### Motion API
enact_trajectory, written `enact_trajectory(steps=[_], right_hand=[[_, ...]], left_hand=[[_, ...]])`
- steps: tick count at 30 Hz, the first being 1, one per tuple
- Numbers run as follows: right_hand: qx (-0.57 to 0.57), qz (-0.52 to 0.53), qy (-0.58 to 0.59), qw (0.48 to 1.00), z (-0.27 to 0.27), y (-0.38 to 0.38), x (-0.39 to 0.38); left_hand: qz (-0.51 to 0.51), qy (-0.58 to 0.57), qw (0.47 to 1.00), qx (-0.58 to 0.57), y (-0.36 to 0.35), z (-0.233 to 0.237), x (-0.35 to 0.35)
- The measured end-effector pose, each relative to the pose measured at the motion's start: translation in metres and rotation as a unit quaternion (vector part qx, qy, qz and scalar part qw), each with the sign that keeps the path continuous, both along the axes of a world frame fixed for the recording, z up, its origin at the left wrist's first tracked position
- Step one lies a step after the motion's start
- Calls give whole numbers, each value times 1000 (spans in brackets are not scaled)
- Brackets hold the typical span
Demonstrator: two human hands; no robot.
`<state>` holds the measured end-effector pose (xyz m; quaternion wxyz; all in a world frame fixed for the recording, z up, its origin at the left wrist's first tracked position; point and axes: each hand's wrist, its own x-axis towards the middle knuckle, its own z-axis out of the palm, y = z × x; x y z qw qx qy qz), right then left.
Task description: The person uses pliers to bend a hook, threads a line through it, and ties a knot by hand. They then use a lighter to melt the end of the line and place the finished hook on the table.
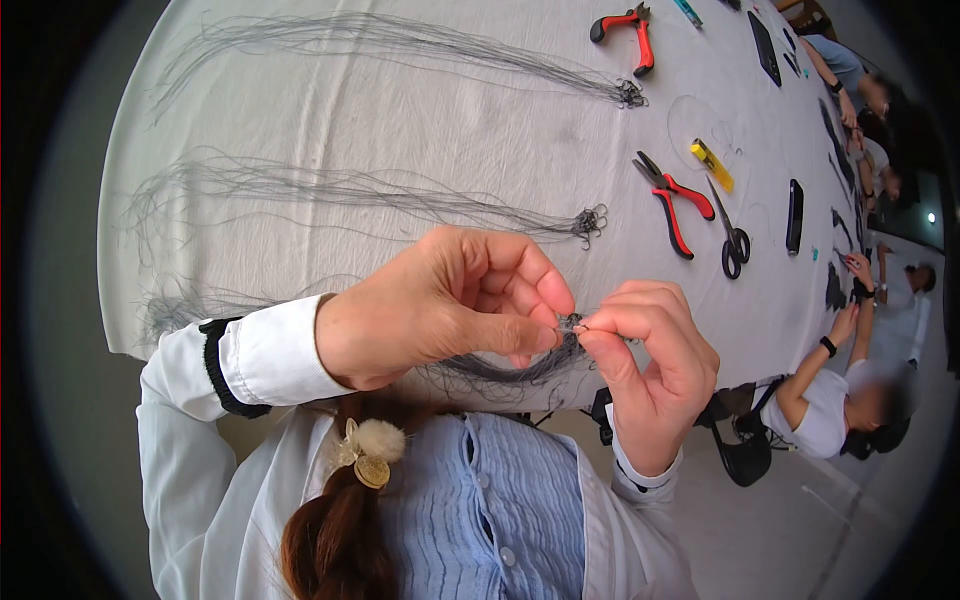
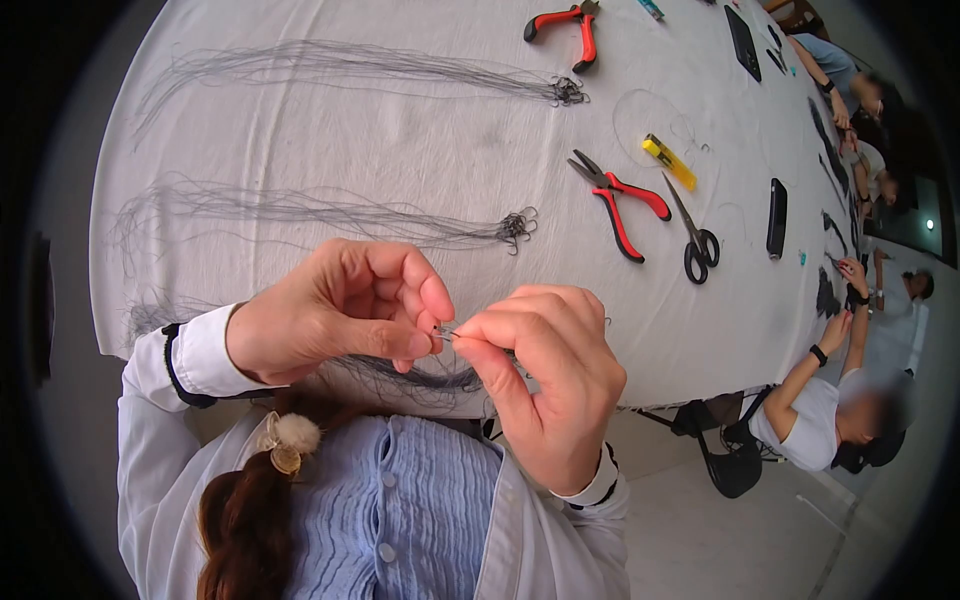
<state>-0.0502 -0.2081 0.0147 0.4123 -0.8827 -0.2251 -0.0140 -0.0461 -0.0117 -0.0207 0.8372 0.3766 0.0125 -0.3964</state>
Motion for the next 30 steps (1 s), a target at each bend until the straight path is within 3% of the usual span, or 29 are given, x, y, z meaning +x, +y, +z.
enact_trajectory(steps=[10,24,26,30], right_hand=[[-99,-18,-170,980,3,-3,-6],[-124,-26,-160,979,3,-3,-4],[-122,-28,-153,980,4,-4,-4],[-111,-23,-141,984,6,-4,-3]], left_hand=[[-45,-30,999,-7,2,1,2],[-62,-34,997,-9,4,1,1],[-103,-98,990,8,2,-4,0],[-147,-86,980,106,7,22,6]])
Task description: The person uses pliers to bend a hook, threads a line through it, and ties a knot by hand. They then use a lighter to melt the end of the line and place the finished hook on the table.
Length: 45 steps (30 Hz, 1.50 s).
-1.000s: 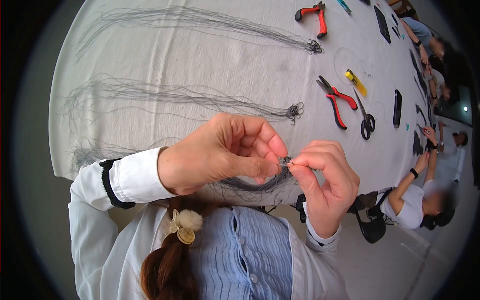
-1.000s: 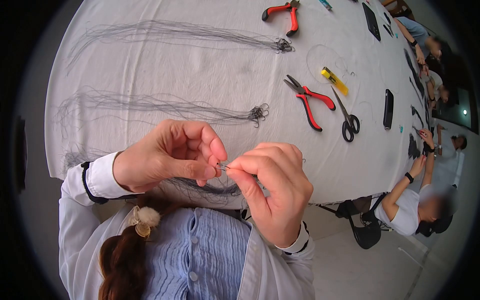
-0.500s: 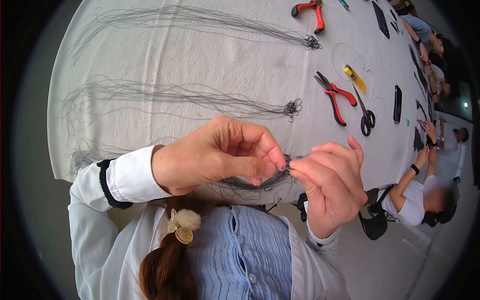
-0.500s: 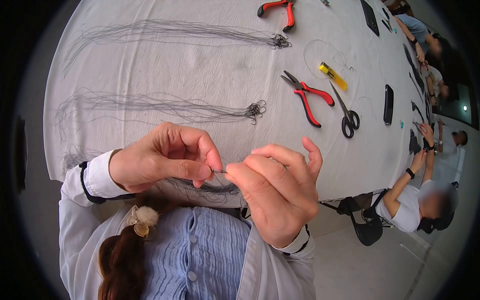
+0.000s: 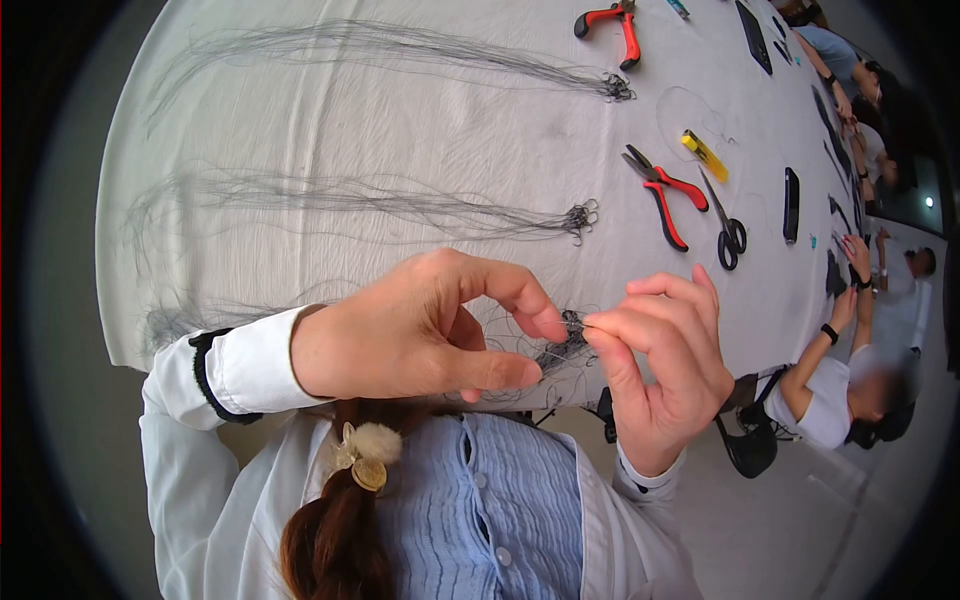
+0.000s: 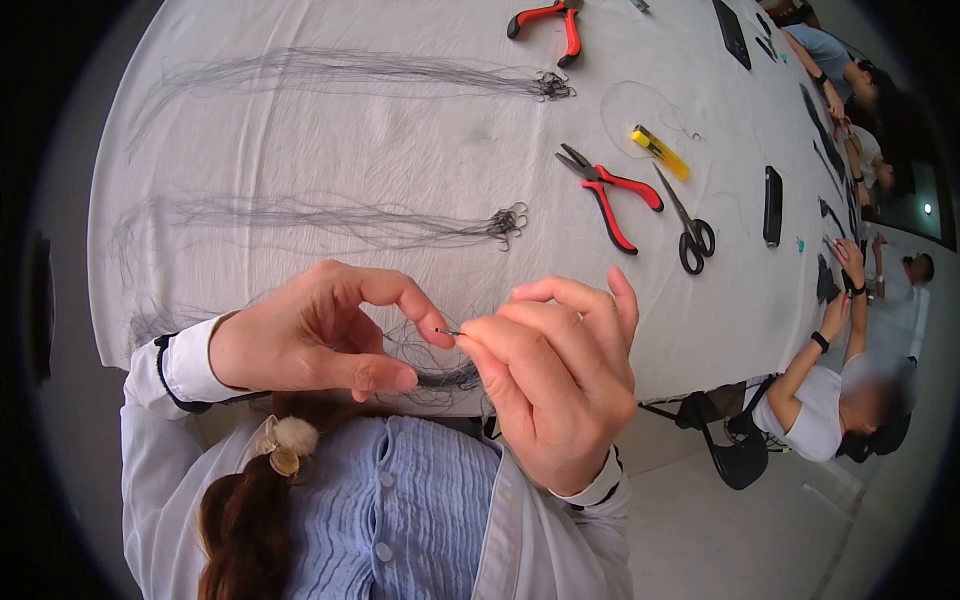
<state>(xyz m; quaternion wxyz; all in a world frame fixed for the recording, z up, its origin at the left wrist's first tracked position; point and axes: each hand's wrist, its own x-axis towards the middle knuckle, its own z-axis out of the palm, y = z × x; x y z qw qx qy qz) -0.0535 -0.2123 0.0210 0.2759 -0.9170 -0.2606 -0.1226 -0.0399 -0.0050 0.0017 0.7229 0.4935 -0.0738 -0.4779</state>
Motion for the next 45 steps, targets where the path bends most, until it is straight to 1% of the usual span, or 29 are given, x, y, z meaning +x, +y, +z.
enact_trajectory(steps=[2,3,5,7,9,10,12,14,15,16,17,18,19,20,23,24,26,30,32,33,35,37,39,41,42,43,44,45], right_hand=[[1,-1,-3,1000,2,0,1],[-7,10,3,1000,3,-1,1],[-12,19,6,1000,6,-1,3],[5,44,65,997,11,0,5],[5,56,74,996,13,2,8],[5,70,85,994,15,3,10],[-4,79,74,994,20,6,13],[-14,91,62,994,21,7,19],[27,103,96,990,18,7,23],[68,115,130,982,16,6,27],[66,122,129,982,14,5,31],[128,114,205,964,11,5,34],[188,103,281,935,11,6,38],[217,55,369,902,14,7,38],[200,54,388,898,10,7,48],[198,57,390,898,11,8,52],[138,105,379,909,10,9,60],[101,108,396,906,18,8,74],[78,78,327,939,27,4,82],[83,73,328,938,33,2,86],[-6,71,240,968,44,-3,91],[13,44,229,972,48,-6,94],[-23,33,226,973,56,-12,100],[-21,10,228,973,59,-13,102],[-18,19,244,969,59,-14,105],[-15,29,261,965,56,-16,108],[-4,62,247,967,46,-21,115],[2,56,252,966,40,-23,118]], left_hand=[[106,-89,986,90,0,4,-2],[103,-91,986,91,1,5,-1],[145,-100,982,70,2,6,1],[134,-96,984,63,2,3,0],[125,-91,986,55,2,4,-1],[124,-71,988,61,2,8,0],[125,-53,989,65,3,9,-1],[162,-39,985,31,4,5,-1],[168,-41,985,29,4,3,-1],[179,8,984,9,4,0,-1],[191,57,980,-11,4,-3,0],[199,56,978,-13,4,-5,0],[204,93,974,-21,4,-7,2],[207,132,969,-28,5,-8,3],[212,156,964,-25,8,-7,7],[216,157,963,-26,8,-8,8],[222,146,964,-24,9,-10,10],[232,156,960,-7,10,-11,13],[240,148,960,6,10,-12,15],[234,149,961,10,10,-13,17],[235,136,962,24,11,-16,16],[229,128,964,47,9,-14,15],[223,116,966,65,6,-15,15],[251,75,963,65,4,-17,13],[265,78,959,67,2,-17,12],[257,81,960,72,2,-17,14],[250,81,963,56,4,-16,15],[243,82,966,41,5,-16,16]])
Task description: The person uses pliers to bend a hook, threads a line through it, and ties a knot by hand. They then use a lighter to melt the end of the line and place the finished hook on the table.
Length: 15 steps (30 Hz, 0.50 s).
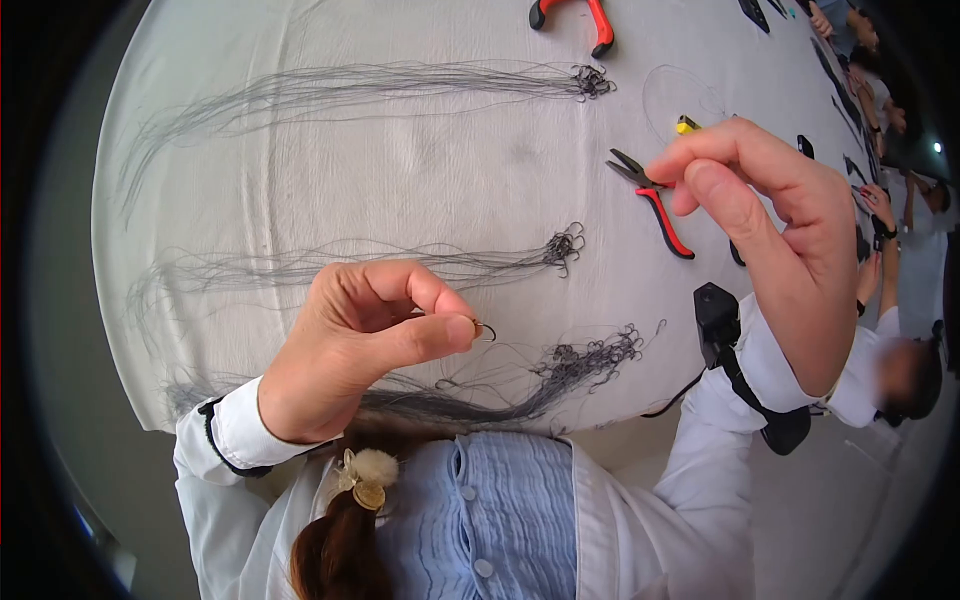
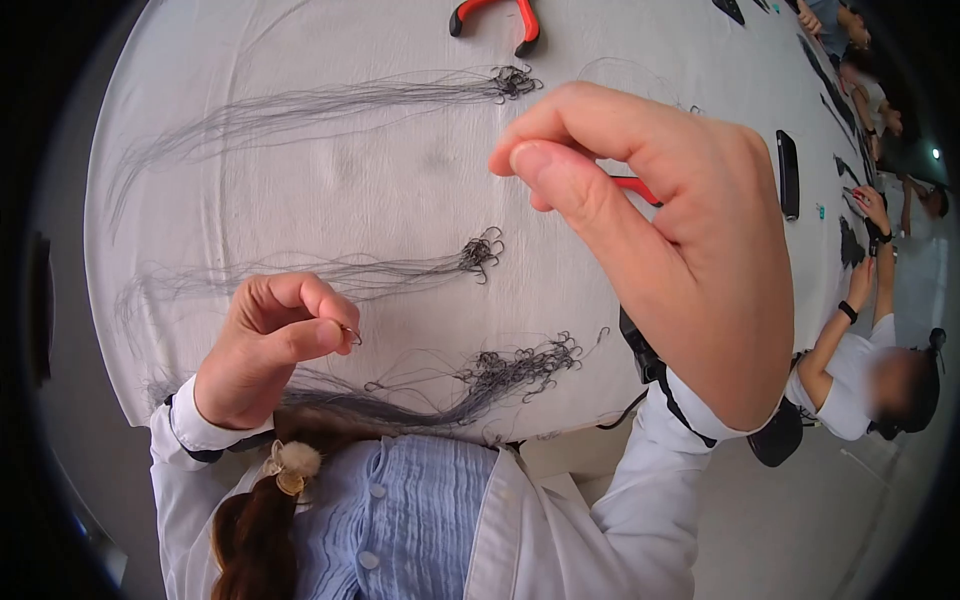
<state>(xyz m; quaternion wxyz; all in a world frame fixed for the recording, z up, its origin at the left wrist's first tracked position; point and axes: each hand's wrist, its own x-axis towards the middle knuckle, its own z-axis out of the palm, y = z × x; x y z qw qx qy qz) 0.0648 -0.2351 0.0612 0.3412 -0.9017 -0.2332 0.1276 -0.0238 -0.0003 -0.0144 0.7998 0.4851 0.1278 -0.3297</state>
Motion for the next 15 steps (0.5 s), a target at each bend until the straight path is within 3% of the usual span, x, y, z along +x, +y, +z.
enact_trajectory(steps=[3,9,15], right_hand=[[40,9,1,999,-14,2,7],[-4,93,158,983,-33,14,18],[68,120,168,976,-45,17,17]], left_hand=[[2,2,1000,3,-3,-2,0],[39,21,998,50,-14,-1,16],[57,36,997,42,-10,-10,16]])
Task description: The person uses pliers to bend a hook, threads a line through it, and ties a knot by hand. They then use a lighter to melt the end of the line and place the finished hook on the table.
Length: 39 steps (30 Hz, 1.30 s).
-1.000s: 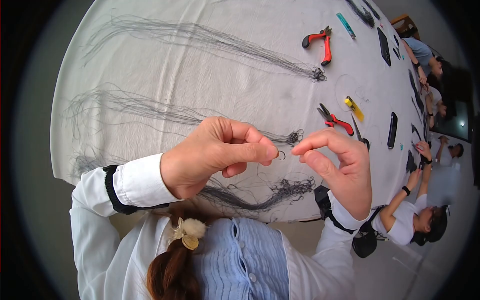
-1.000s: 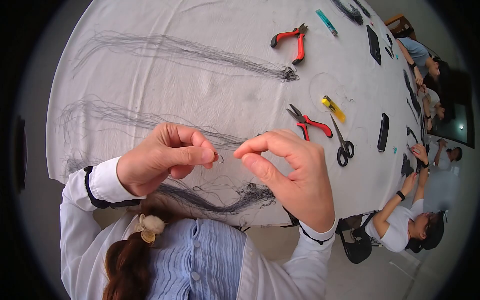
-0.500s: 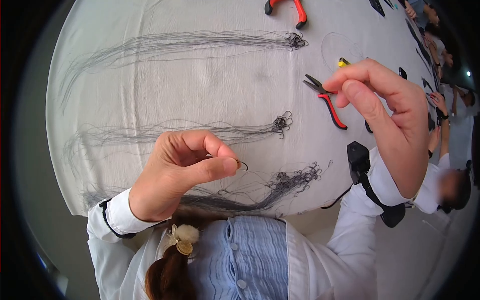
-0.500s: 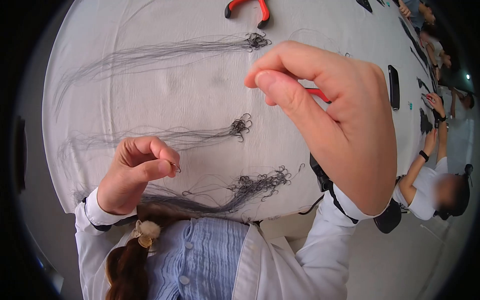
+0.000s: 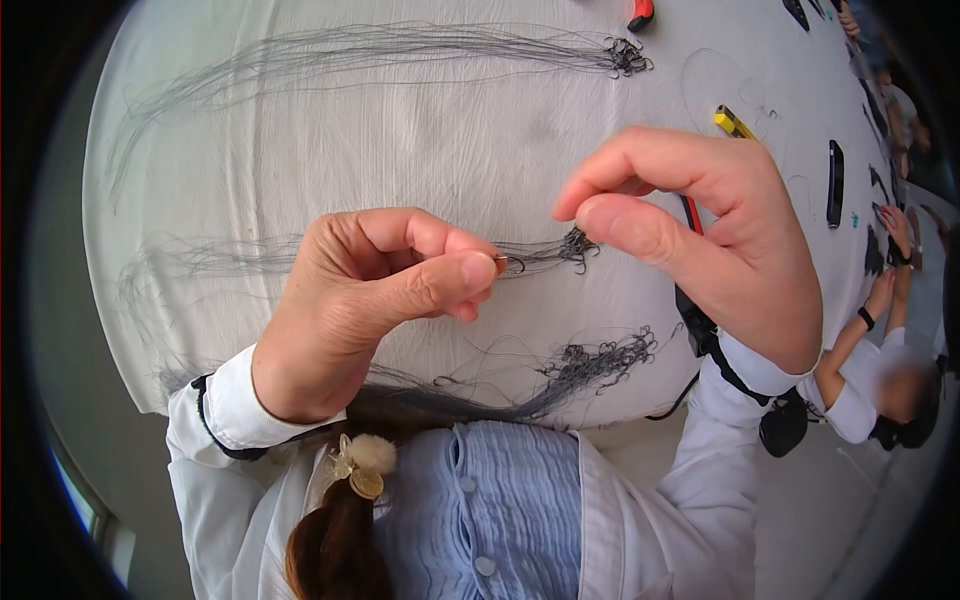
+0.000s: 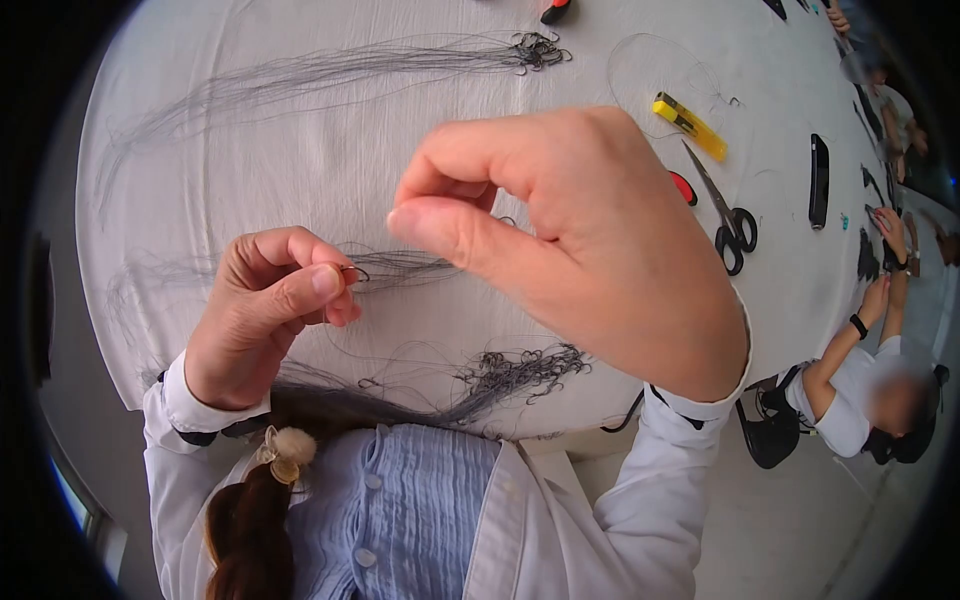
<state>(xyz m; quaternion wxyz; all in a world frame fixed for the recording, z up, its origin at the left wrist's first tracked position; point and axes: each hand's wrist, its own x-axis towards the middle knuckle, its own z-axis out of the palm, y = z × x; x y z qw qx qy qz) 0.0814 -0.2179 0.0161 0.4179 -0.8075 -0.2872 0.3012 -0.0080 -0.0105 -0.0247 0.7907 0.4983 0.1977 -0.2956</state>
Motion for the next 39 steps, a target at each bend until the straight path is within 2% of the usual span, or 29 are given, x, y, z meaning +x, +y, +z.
enact_trajectory(steps=[3,11,13,15,18,24,34,37,39], right_hand=[[-4,48,27,998,-6,8,-4],[20,34,56,998,-17,16,-10],[26,44,56,997,-17,16,-7],[47,22,123,991,-14,13,-6],[26,19,165,986,-9,10,-1],[50,-38,187,980,-6,16,-7],[52,-44,143,987,-2,19,-11],[50,-57,85,994,1,20,-14],[57,-44,-40,997,0,21,-16]], left_hand=[[3,-1,1000,-12,0,0,1],[-6,-26,1000,0,0,-3,-1],[-1,34,998,-46,1,-1,0],[5,33,997,-71,1,-3,1],[2,35,993,-111,0,-2,3],[-3,26,986,-162,1,-4,2],[-3,20,981,-194,2,-4,-1],[4,-2,984,-179,3,0,0],[0,-30,986,-164,4,-1,-1]])
